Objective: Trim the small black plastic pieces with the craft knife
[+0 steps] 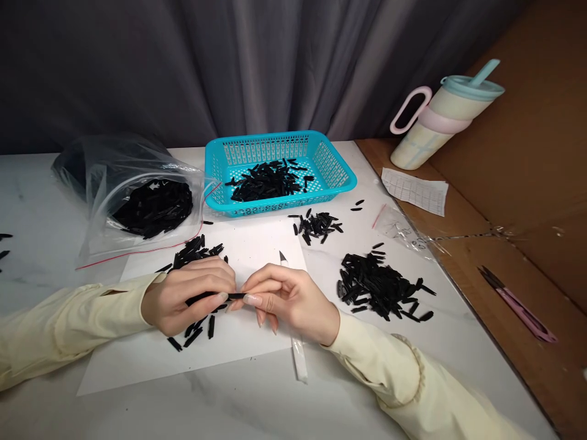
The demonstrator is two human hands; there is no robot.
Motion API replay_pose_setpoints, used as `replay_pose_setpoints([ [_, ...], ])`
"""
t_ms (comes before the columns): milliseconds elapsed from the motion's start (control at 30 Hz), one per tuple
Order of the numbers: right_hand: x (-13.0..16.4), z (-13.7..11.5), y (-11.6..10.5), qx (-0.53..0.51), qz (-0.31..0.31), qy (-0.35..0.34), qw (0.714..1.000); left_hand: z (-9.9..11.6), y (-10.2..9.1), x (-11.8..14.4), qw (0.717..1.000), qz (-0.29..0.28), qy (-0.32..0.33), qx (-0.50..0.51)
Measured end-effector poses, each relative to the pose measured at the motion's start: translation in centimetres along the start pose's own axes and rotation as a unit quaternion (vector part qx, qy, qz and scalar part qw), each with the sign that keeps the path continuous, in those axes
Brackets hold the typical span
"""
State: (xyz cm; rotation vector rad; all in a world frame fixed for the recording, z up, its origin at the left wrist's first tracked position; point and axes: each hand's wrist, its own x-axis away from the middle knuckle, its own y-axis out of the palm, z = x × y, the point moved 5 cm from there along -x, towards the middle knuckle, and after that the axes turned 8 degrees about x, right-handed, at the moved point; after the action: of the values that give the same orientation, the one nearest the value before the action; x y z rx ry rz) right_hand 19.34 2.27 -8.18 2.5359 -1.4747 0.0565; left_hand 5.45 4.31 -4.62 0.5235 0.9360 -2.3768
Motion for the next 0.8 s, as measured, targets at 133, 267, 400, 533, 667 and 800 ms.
replay_pose_setpoints([
  [133,0.04,0.01,0.13,0.011,-0.013,0.007,1.0,0.23,0.04,0.1,1.0,0.006,0.023,-0.02],
  [267,0.1,0.01,0.2,0.019,-0.019,0.014,1.0,0.35,0.09,0.09,0.998,0.008,0.035,-0.042],
  [400,0.16,-0.03,0.23,0.021,-0.019,0.019,0.999,0.32,0.11,0.15,0.998,0.01,0.038,-0.053],
  [533,0.19,0.03,0.29,0.015,-0.022,0.019,0.999,0.18,0.18,0.36,0.998,0.007,0.037,-0.053],
  [667,0.13,0.03,0.32,0.013,-0.023,0.018,0.999,0.16,0.2,0.39,0.998,0.007,0.039,-0.052],
  [800,0.21,-0.12,0.3,0.015,-0.024,0.025,0.999,0.23,0.18,0.3,0.998,0.007,0.04,-0.053],
])
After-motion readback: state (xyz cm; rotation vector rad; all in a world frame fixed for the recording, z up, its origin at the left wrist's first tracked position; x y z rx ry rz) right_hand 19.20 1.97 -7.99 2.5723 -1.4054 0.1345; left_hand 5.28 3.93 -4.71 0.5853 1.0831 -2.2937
